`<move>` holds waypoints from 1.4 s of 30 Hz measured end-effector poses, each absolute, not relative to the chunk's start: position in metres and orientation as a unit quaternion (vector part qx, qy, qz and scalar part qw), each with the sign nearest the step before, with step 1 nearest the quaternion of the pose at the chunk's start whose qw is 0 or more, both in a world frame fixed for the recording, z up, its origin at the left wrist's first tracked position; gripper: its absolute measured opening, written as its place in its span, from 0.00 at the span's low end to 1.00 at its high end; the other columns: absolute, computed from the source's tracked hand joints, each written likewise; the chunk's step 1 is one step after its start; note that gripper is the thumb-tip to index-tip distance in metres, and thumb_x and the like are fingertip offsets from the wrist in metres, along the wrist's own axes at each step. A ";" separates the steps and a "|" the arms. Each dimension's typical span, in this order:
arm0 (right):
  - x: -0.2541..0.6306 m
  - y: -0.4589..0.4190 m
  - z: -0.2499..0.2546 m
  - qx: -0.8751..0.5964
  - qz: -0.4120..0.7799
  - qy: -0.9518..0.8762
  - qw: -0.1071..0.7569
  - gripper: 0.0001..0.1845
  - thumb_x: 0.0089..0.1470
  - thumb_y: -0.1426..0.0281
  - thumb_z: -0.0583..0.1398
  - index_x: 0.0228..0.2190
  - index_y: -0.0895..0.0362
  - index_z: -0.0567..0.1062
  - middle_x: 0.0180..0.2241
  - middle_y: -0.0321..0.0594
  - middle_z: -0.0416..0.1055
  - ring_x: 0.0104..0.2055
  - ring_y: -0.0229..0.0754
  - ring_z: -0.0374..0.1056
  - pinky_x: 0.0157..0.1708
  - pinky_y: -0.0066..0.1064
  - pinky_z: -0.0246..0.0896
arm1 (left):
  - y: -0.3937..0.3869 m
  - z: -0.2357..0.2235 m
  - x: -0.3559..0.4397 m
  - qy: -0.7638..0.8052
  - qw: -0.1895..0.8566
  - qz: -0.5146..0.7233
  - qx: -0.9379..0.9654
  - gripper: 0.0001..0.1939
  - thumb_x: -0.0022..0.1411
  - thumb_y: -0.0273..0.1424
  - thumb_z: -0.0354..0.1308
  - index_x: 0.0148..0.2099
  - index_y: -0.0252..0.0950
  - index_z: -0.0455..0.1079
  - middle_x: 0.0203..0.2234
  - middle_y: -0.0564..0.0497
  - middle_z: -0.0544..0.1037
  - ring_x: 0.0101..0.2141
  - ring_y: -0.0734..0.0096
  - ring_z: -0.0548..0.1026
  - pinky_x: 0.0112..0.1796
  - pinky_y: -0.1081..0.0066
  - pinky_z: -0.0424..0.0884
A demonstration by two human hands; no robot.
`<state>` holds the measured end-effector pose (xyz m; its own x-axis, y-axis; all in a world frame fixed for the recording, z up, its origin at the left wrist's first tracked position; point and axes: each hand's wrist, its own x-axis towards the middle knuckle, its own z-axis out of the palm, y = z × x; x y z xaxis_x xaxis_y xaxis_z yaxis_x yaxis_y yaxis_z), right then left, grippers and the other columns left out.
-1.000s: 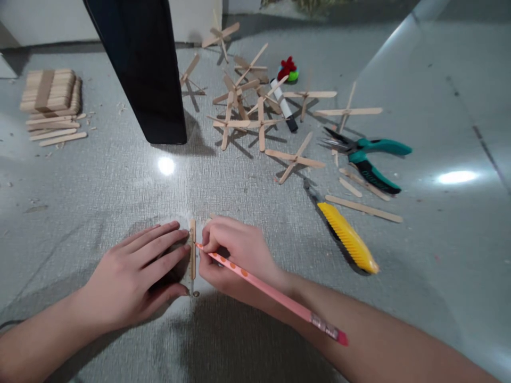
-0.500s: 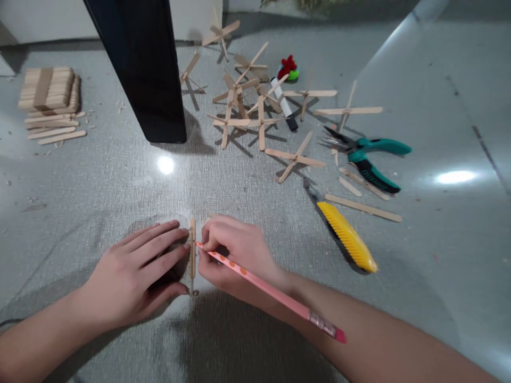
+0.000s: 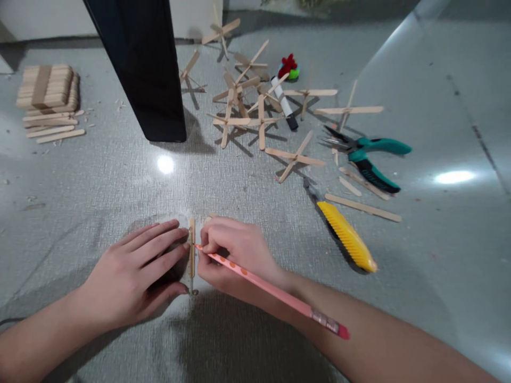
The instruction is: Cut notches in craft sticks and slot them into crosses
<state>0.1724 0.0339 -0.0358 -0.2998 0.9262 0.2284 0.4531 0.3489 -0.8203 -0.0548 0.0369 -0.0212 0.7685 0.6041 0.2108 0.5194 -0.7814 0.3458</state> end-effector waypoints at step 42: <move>0.173 0.035 -0.037 -0.454 0.327 -0.744 0.365 0.16 0.48 0.82 0.60 0.22 0.54 0.59 0.26 0.32 0.71 0.25 0.31 0.63 0.24 0.24 0.56 | 0.037 -0.021 -0.055 0.301 0.128 0.152 0.932 0.21 0.68 0.40 0.61 0.54 0.30 0.75 0.56 0.42 0.78 0.59 0.47 0.75 0.58 0.51 0.75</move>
<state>0.1733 0.0349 -0.0370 -0.3218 0.9142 0.2463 0.4376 0.3743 -0.8176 -0.0548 0.0373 -0.0206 0.7718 0.6012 0.2070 0.5229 -0.7853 0.3314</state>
